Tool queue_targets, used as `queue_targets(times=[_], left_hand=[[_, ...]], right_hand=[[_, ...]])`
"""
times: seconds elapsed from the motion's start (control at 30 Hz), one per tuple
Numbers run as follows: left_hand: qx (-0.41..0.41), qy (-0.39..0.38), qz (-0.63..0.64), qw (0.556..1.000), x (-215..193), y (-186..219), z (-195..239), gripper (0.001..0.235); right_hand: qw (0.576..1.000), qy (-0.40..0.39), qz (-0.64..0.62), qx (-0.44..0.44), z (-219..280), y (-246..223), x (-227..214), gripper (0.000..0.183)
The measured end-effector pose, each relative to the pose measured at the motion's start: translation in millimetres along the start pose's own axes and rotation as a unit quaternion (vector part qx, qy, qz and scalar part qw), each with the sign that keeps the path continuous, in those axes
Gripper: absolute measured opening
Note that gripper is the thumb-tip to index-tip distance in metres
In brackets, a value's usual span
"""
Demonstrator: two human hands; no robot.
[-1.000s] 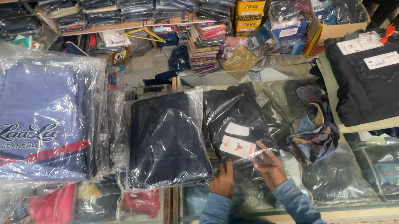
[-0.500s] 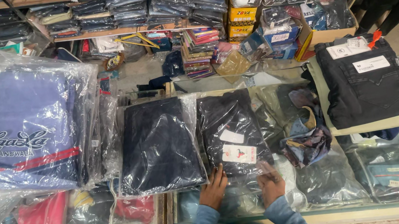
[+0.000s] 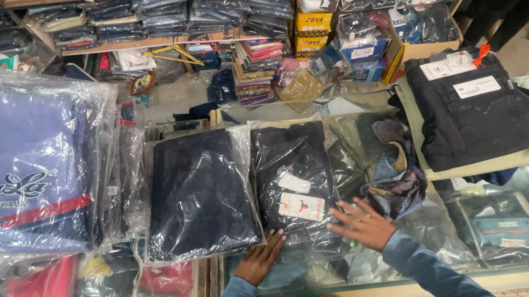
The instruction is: The person repeatedly picks up folded trousers from a glass counter, places them into clear plastic bags, and sets the packaged items aside. They handle several pairs of trousers in different colors, including black, beige, and blue, throughout the episode.
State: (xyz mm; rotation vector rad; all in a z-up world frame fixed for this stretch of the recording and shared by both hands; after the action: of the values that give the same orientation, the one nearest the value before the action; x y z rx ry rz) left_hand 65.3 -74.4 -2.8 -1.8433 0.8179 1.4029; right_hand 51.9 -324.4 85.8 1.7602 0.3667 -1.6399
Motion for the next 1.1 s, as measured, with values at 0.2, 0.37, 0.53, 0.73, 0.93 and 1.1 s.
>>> queue_targets(times=[0.2,0.37,0.53,0.73,0.93,1.1], left_hand=[[-0.165,-0.014,0.262,0.951,13.5,-20.1,-4.2,0.068],[-0.438,0.005,0.267,0.858,32.3,-44.7,9.9,0.021],[-0.491,0.169,0.279,0.808,23.5,-38.4,-8.5,0.032],[-0.554,0.109,0.274,0.778,41.1,-33.7,-11.5,0.037],[-0.541,0.209,0.528,0.621,66.3,-22.9,-20.1,0.034],[-0.537,0.09,0.814,0.203,84.4,12.0,-39.4,0.03]], right_hand=[[0.933,0.133,-0.334,0.025,5.6,-5.3,17.9,0.051],[0.657,0.186,-0.684,0.256,11.6,36.8,77.4,0.021],[0.358,0.241,-0.836,0.338,4.0,39.3,118.0,0.008],[0.583,0.274,-0.648,0.407,16.2,42.3,72.5,0.011],[0.898,0.296,-0.136,0.295,16.7,27.6,-52.5,0.055],[0.948,0.245,-0.165,0.121,-3.3,10.4,-86.0,0.063]])
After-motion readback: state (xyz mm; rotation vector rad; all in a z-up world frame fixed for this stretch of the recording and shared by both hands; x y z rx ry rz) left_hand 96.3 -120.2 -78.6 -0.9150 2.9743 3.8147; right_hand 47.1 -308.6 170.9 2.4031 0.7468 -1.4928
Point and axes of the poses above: each hand's wrist, its own z-axis away from the middle knuckle, its own x-axis out of the palm, y = z × x, the point moved 9 cm from there along -z, towards the middle knuckle, and after that the axes turned 3 degrees about y, right-handed, at the moved point
